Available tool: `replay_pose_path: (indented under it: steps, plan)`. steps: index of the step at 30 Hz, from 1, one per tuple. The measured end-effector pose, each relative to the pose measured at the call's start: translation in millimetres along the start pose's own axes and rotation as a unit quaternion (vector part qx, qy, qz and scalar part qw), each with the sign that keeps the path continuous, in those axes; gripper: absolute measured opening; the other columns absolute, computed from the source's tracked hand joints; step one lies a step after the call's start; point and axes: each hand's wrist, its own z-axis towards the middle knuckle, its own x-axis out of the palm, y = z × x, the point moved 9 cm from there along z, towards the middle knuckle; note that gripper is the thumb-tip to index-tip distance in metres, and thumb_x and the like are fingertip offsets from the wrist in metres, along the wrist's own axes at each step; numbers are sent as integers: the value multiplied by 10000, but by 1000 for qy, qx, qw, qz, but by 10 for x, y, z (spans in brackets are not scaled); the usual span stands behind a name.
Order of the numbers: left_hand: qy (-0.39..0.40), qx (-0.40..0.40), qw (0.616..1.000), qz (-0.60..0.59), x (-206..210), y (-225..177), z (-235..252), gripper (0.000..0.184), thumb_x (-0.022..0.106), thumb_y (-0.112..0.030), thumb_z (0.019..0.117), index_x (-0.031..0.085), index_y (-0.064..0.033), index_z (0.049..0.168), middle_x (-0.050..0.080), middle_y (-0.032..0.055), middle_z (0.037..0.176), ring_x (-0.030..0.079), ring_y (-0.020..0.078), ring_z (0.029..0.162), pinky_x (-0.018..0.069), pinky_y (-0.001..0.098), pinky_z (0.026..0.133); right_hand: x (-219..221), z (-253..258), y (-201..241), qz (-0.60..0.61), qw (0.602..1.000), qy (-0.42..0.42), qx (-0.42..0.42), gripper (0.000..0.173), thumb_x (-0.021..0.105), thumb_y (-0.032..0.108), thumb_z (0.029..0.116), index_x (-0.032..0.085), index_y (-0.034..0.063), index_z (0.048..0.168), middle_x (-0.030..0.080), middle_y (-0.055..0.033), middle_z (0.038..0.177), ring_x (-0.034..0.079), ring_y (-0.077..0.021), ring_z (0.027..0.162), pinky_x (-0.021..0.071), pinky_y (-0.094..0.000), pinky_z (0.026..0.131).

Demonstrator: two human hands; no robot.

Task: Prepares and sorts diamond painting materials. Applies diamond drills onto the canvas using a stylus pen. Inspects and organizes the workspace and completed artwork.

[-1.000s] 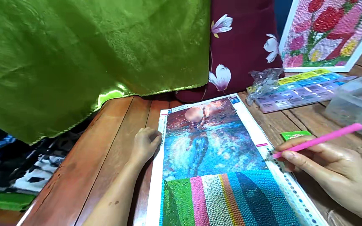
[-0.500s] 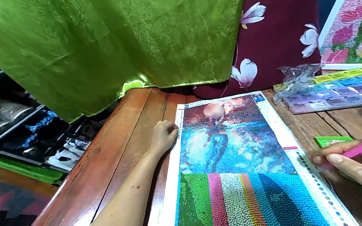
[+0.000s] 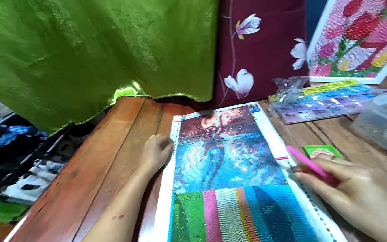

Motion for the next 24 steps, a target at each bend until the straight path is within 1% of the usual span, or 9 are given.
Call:
replay_pose_path:
  steps: [3,5,7,10,14,16,18,20,24]
  plan:
    - [-16,22,1000,5,-29,-18,-14,42,715,4,906,746,32,901,688,181,861,663,362,886,519,569,817,37,-6,39,-61,998,-12,-33,255,567,296,864,735,127,773,627,11,695,603,-106,615,498,-303,543]
    - [-31,35,999,5,-41,-14,-22,37,710,13,887,740,28,874,691,174,846,663,353,870,514,566,800,53,-10,37,-54,998,-11,-34,258,566,319,877,740,150,787,617,39,704,582,-65,625,484,-254,552]
    - [-32,28,999,3,-45,20,-23,33,714,15,896,740,24,877,691,172,861,661,348,882,508,566,807,58,-1,17,11,1000,-3,-9,295,540,364,938,748,167,867,557,84,748,508,16,635,427,-161,546]
    - [-34,18,999,0,-44,45,-26,19,726,27,895,742,29,884,693,179,870,661,351,881,509,564,807,65,26,-6,162,984,40,56,334,440,338,1027,749,210,1035,588,111,853,534,46,666,449,-125,577]
    - [-34,35,999,5,-28,25,-20,10,742,38,866,741,28,867,675,187,856,648,373,876,492,576,803,17,34,32,225,973,22,56,331,482,388,1053,767,229,998,603,113,964,563,65,778,465,-68,647]
    - [-29,53,998,19,0,13,-20,24,735,6,869,748,22,882,662,194,876,628,400,898,478,597,799,-14,40,36,218,975,5,43,301,510,377,1039,761,232,956,613,129,876,552,62,715,451,-73,605]
    - [-20,60,998,25,24,15,-25,82,710,-17,894,767,14,945,691,211,988,626,427,972,471,624,840,-16,36,21,236,971,-6,39,253,537,337,1028,748,214,962,628,127,784,583,41,636,496,-96,562]
    - [-17,66,997,24,39,30,-26,123,682,-24,906,770,10,984,715,214,1089,633,443,1036,463,637,892,9,24,11,265,963,-4,45,219,561,325,1033,735,198,993,669,108,783,628,3,634,549,-135,578]
    - [-13,56,998,22,48,35,-18,128,677,-27,915,773,10,992,715,212,1114,630,439,1056,456,640,907,35,18,20,254,966,4,38,190,566,293,1036,714,177,1019,694,87,829,662,-21,668,587,-164,617]
